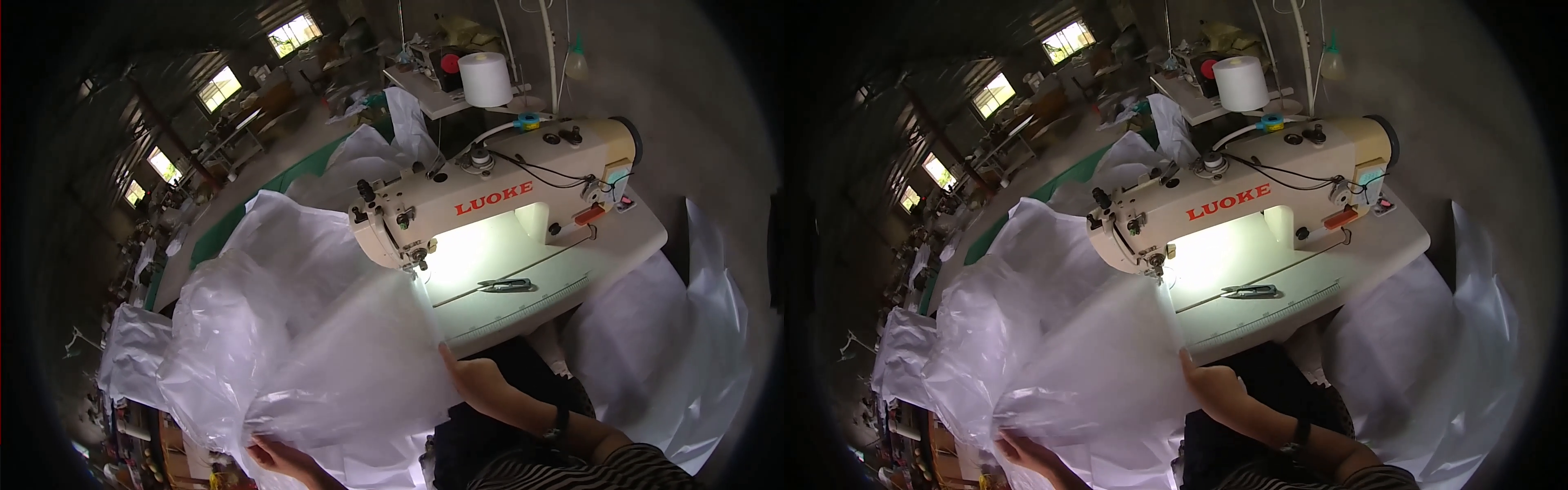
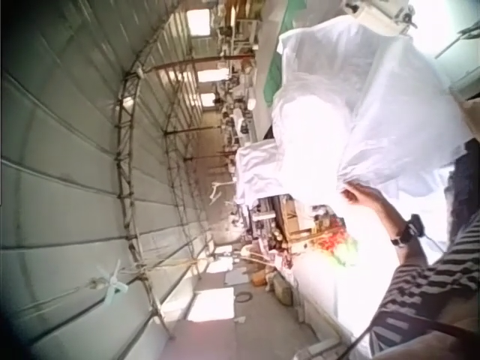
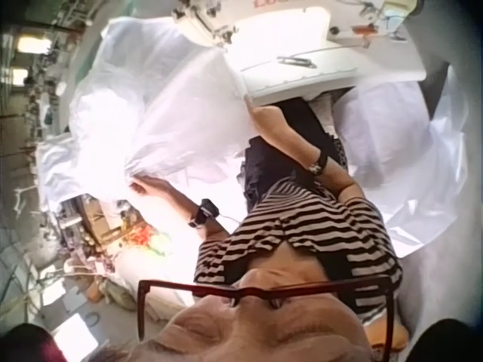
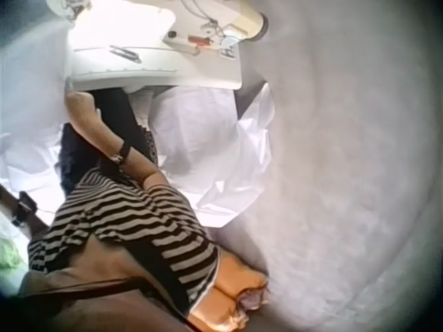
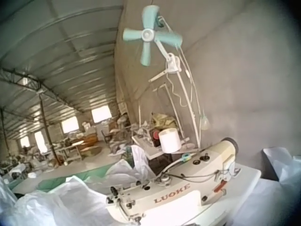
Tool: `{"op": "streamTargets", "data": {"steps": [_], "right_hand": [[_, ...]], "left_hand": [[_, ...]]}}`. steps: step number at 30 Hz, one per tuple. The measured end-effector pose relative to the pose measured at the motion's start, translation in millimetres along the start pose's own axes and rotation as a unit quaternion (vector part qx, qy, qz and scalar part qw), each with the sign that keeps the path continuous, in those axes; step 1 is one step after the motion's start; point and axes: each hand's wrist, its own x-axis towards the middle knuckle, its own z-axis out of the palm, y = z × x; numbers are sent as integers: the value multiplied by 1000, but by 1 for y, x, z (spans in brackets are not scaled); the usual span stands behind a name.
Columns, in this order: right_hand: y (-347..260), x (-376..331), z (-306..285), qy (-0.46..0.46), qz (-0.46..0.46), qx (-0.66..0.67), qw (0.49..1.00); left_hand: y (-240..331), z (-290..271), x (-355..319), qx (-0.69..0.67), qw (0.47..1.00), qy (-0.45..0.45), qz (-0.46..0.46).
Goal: Sewing large white plastic sheets or bags using an industrial sewing machine.
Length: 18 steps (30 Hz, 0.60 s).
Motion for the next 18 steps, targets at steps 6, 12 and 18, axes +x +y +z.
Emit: {"op": "streamTargets", "data": {"steps": [6,12,18], "right_hand": [[10,63,-2,57,24,62,996],[8,64,2,89,36,111,989],[12,41,-10,68,46,178,981]], "left_hand": [[-71,42,77,234,943,-184,146],[-20,46,42,502,831,-197,136],[65,80,-105,104,677,-548,481]]}}
